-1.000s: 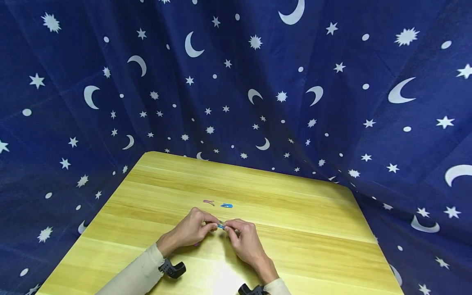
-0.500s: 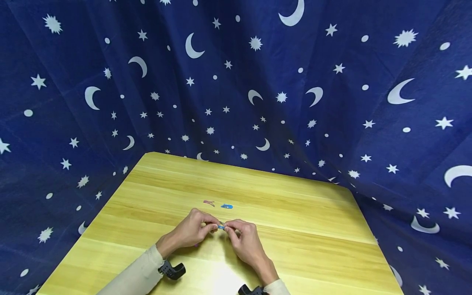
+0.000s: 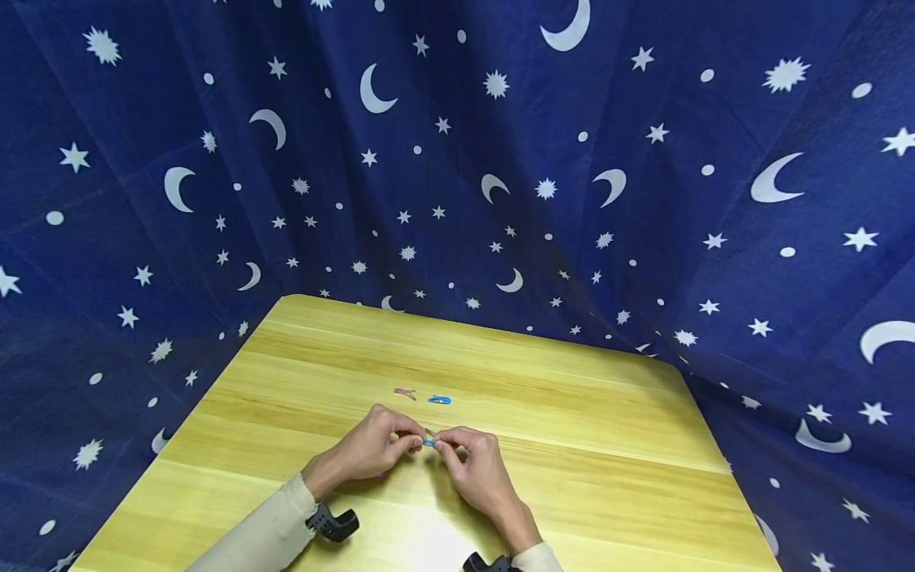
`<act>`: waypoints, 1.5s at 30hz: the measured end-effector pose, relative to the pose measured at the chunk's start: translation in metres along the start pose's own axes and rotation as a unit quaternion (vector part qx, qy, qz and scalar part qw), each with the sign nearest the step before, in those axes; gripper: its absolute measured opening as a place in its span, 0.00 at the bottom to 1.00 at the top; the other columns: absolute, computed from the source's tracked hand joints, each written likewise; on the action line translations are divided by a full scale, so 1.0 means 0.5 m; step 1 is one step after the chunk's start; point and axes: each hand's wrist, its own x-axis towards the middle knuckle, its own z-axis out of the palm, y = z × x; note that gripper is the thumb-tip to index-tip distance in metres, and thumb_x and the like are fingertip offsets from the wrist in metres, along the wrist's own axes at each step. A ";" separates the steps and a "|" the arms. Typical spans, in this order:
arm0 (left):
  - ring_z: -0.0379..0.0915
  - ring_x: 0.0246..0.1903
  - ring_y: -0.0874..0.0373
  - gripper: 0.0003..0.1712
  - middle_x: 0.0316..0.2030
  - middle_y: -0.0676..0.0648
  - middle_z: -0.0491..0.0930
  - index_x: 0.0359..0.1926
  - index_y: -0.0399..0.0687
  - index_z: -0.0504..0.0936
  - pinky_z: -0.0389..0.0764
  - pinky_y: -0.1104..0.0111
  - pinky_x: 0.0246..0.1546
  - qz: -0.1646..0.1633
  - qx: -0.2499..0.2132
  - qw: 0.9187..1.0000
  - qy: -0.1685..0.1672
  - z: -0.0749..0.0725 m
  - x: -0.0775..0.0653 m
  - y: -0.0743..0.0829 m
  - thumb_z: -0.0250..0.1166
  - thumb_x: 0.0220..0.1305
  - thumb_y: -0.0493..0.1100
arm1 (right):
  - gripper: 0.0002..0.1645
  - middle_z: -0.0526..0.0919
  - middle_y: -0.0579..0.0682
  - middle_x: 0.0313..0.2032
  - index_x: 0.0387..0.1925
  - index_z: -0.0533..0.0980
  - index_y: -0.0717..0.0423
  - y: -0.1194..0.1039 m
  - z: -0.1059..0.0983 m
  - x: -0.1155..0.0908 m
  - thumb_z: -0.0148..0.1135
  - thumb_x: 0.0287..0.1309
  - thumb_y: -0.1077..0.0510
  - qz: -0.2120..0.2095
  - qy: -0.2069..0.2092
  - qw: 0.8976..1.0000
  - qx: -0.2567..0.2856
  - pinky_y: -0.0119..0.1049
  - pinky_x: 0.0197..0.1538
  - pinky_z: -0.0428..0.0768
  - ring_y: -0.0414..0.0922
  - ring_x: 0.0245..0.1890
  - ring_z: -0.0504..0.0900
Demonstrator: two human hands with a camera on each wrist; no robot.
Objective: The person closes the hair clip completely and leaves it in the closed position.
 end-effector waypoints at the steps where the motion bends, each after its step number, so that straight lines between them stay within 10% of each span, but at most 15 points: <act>1: 0.78 0.28 0.76 0.07 0.32 0.51 0.93 0.45 0.47 0.95 0.80 0.78 0.32 -0.001 0.001 1.000 -0.001 0.000 0.000 0.000 0.70 0.76 0.37 | 0.05 0.94 0.41 0.38 0.41 0.91 0.51 0.000 0.000 0.000 0.75 0.68 0.64 0.003 -0.001 1.000 0.000 0.38 0.46 0.90 0.33 0.38 0.90; 45: 0.75 0.29 0.78 0.06 0.30 0.61 0.89 0.34 0.52 0.95 0.77 0.82 0.37 0.025 0.076 0.991 -0.103 0.013 -0.018 -0.011 0.75 0.65 0.36 | 0.07 0.92 0.41 0.38 0.36 0.89 0.49 0.008 0.015 -0.031 0.74 0.66 0.65 0.030 -0.126 0.991 0.016 0.33 0.49 0.87 0.32 0.41 0.87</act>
